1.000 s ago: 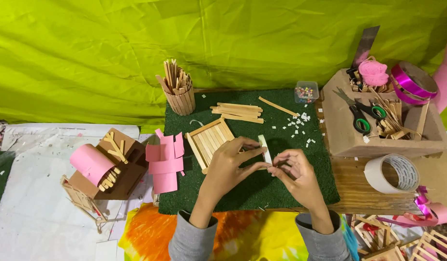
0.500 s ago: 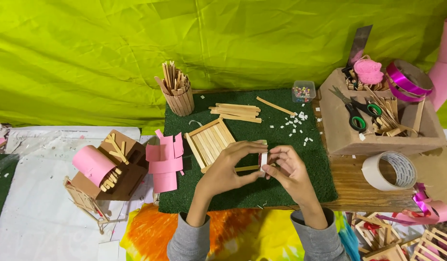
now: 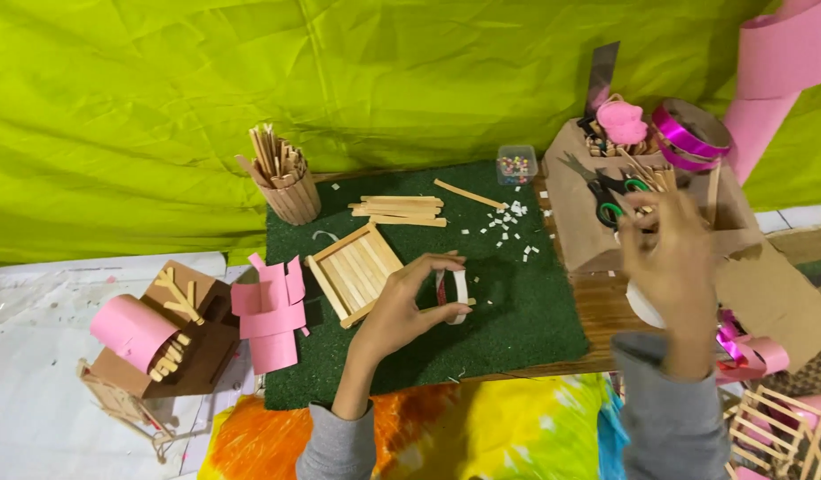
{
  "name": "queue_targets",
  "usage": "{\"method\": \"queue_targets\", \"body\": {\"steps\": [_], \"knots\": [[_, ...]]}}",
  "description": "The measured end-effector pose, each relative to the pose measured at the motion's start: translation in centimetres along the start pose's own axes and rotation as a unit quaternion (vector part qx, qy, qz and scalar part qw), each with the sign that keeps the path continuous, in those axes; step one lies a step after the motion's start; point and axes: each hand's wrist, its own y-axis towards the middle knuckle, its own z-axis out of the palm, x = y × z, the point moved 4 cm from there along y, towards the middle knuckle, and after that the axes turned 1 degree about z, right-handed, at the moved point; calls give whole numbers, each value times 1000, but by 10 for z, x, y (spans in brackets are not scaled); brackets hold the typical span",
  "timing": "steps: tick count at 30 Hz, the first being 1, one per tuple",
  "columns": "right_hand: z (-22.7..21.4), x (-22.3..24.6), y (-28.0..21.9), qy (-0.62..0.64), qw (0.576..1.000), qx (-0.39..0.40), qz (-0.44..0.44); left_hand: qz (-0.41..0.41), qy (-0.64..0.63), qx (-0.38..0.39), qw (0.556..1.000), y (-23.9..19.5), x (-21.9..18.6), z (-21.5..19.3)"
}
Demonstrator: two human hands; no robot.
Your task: Assembling a small structure using popsicle sticks and double-sided tape, including cutting tape with scissors.
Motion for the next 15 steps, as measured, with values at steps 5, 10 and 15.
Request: {"method": "queue_targets", "body": {"steps": [5, 10, 15], "knots": [[8, -57, 39, -60, 982, 164, 72, 4, 17, -3, 1000, 2, 1, 1], [27, -71, 51, -8, 972, 227, 54, -1, 8, -2, 1000, 1, 2, 0], [38, -80, 63, -14, 952, 295, 76, -5, -1, -14, 1000, 0, 1, -5]]}}
